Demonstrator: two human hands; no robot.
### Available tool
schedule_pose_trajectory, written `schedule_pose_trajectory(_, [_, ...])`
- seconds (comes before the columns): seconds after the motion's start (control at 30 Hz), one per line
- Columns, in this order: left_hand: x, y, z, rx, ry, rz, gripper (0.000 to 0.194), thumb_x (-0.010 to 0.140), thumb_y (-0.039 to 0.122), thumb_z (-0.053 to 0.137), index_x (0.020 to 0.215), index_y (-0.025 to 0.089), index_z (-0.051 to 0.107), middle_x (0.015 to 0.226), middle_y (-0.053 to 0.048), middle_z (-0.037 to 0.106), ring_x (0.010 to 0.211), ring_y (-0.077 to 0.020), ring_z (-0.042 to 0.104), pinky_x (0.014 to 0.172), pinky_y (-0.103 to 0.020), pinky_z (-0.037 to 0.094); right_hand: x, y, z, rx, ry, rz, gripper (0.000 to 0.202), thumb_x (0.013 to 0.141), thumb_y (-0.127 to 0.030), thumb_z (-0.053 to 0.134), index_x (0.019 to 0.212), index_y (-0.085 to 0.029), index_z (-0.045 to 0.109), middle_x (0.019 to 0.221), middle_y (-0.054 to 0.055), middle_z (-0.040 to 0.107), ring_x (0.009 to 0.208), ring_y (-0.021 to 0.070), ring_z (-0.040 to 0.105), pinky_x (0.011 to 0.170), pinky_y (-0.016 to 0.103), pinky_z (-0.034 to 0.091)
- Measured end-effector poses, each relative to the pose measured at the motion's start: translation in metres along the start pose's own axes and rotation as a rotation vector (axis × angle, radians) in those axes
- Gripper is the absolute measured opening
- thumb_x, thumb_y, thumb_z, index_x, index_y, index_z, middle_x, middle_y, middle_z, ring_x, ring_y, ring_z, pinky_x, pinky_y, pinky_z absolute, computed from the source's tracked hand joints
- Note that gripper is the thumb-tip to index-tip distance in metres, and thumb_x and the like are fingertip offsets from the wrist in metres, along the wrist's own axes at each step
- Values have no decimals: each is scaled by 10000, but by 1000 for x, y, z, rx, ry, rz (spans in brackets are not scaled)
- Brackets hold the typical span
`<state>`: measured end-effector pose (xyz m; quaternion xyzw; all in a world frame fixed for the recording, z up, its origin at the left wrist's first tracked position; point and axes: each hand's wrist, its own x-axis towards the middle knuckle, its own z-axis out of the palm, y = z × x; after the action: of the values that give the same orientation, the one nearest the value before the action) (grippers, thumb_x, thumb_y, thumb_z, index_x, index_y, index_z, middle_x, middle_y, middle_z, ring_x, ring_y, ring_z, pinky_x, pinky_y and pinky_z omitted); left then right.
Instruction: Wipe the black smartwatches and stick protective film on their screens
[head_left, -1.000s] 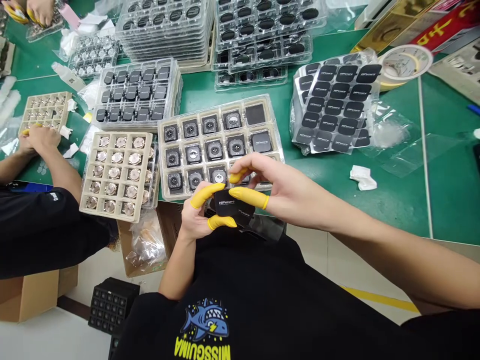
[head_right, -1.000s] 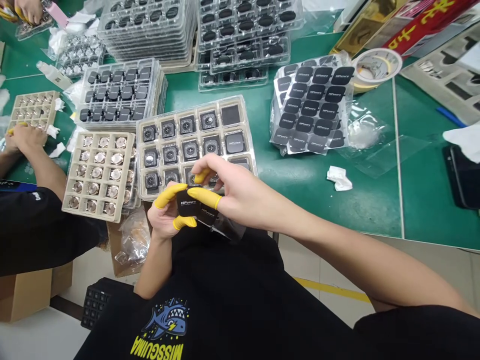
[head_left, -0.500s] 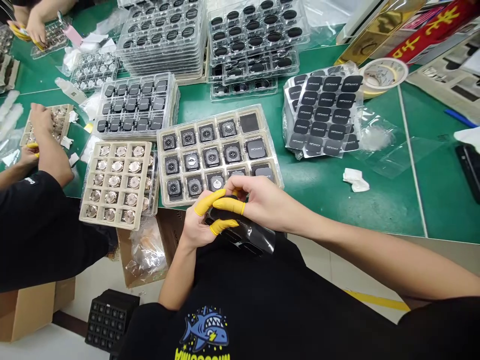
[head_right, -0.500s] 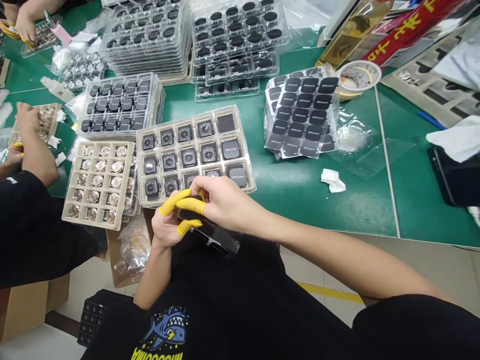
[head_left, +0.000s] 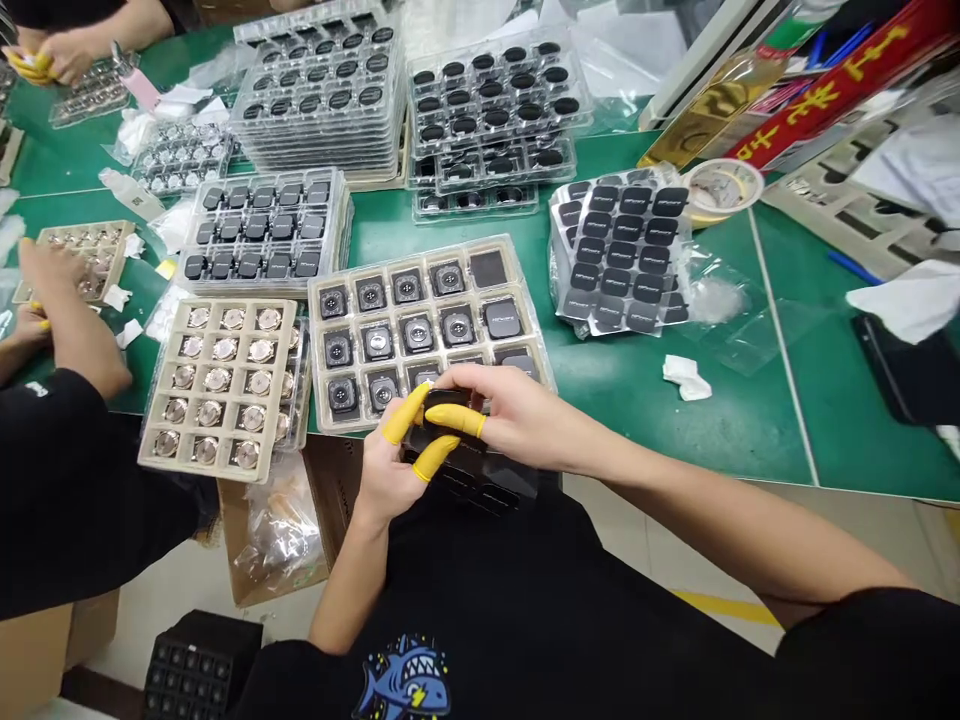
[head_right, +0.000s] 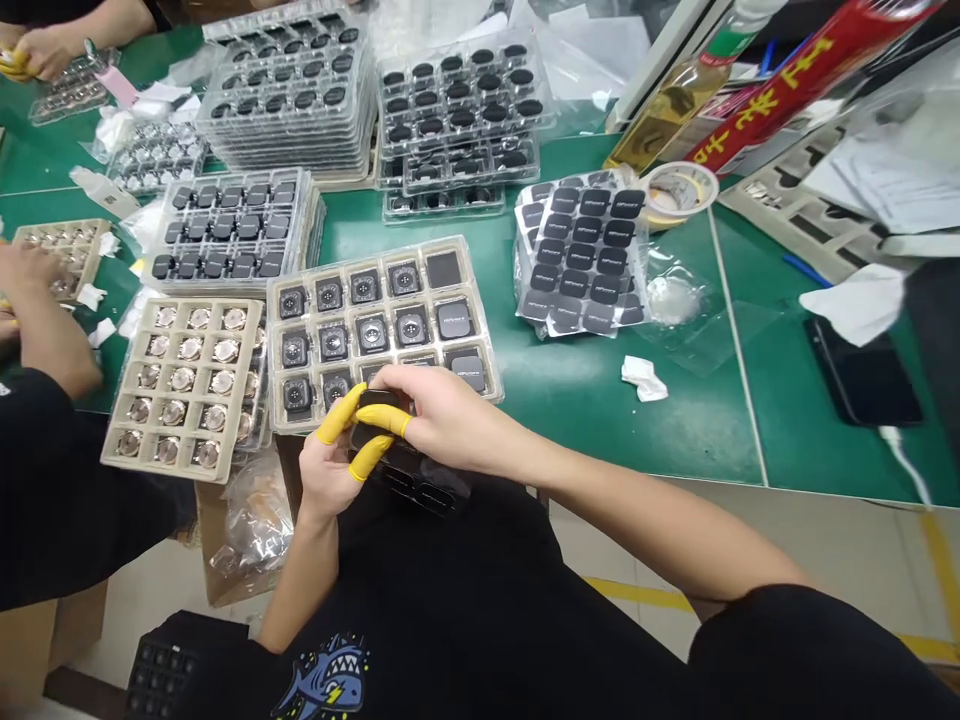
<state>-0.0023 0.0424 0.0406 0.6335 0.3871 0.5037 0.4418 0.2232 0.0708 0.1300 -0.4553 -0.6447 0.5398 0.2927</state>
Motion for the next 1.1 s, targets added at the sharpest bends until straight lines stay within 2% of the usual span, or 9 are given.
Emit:
schedule_pose_trajectory(0.2, [0, 8, -8, -23, 28, -69, 550, 997, 403, 946, 1508, 248, 813, 960, -38, 900, 906, -201, 854, 1054, -391, 689, 60, 27, -86, -400, 404, -66, 254, 1099, -479, 647, 1027, -251, 735, 1079, 87, 808, 981, 288, 665, 868, 405, 483])
schedule_pose_trajectory(0.3, [-4, 11, -11, -31, 45, -104, 547, 990, 395, 951, 1498, 238, 822, 964, -48, 911, 895, -204, 862, 999, -372, 704, 97, 48, -126, -632, 400, 41, 302, 1135, -424, 599, 936, -237, 730, 1030, 116, 764, 967, 307, 642, 873, 429, 470])
schedule_pose_trajectory(0.37, [-8, 11, -12, -39, 54, -124, 530, 982, 378, 956, 1481, 243, 834, 973, -48, 916, 892, -199, 867, 961, -342, 714, 113, 59, -135, -710, 362, 70, 340, 1139, -414, 620, 877, -231, 734, 1002, 120, 714, 956, 307, 629, 891, 447, 478])
schedule_pose_trajectory(0.57, [-17, 7, -19, -18, 128, -194, 502, 940, 434, 980, 1386, 228, 879, 961, -48, 921, 861, -214, 881, 968, -355, 747, 123, 71, -121, -818, 399, 62, 344, 1149, -501, 646, 1154, -205, 821, 1303, 207, 665, 1295, 439, 610, 1016, 555, 551])
schedule_pose_trajectory(0.67, [-20, 7, -23, -15, 130, -183, 491, 945, 388, 981, 1401, 242, 876, 975, -43, 927, 874, -204, 888, 980, -332, 744, 111, 62, -119, -851, 524, 87, 511, 1144, -584, 670, 1431, -163, 714, 1435, 265, 638, 1386, 483, 586, 1071, 585, 561])
schedule_pose_trajectory(0.73, [-20, 9, -27, -16, 132, -168, 487, 954, 349, 977, 1419, 252, 871, 992, -41, 931, 905, -197, 895, 981, -301, 737, 91, 51, -114, -823, 583, 77, 500, 1153, -571, 666, 1456, -173, 680, 1457, 260, 631, 1336, 452, 630, 1063, 567, 569])
schedule_pose_trajectory(0.8, [-19, 12, -30, -16, 120, -147, 480, 969, 311, 965, 1437, 266, 864, 1005, -35, 933, 922, -184, 899, 993, -278, 726, 64, 40, -101, -782, 516, 2, 360, 1163, -517, 666, 1351, -215, 721, 1400, 199, 651, 1198, 375, 688, 1011, 533, 588])
schedule_pose_trajectory(0.97, [-16, 15, -30, -42, 72, -83, 469, 1010, 263, 925, 1472, 285, 845, 1007, -32, 933, 913, -160, 896, 972, -244, 717, 11, 33, -40, -950, 82, -48, 194, 1092, -393, 821, 1089, -205, 772, 1145, 125, 679, 1005, 290, 658, 763, 397, 538])
schedule_pose_trajectory(1.1, [-12, 14, -28, -51, 48, -57, 440, 1009, 262, 921, 1444, 263, 856, 1002, -46, 927, 921, -171, 886, 945, -255, 725, 9, 38, -14, -987, 69, 10, 199, 1054, -315, 878, 1097, -172, 747, 1130, 149, 693, 1034, 311, 654, 722, 381, 489])
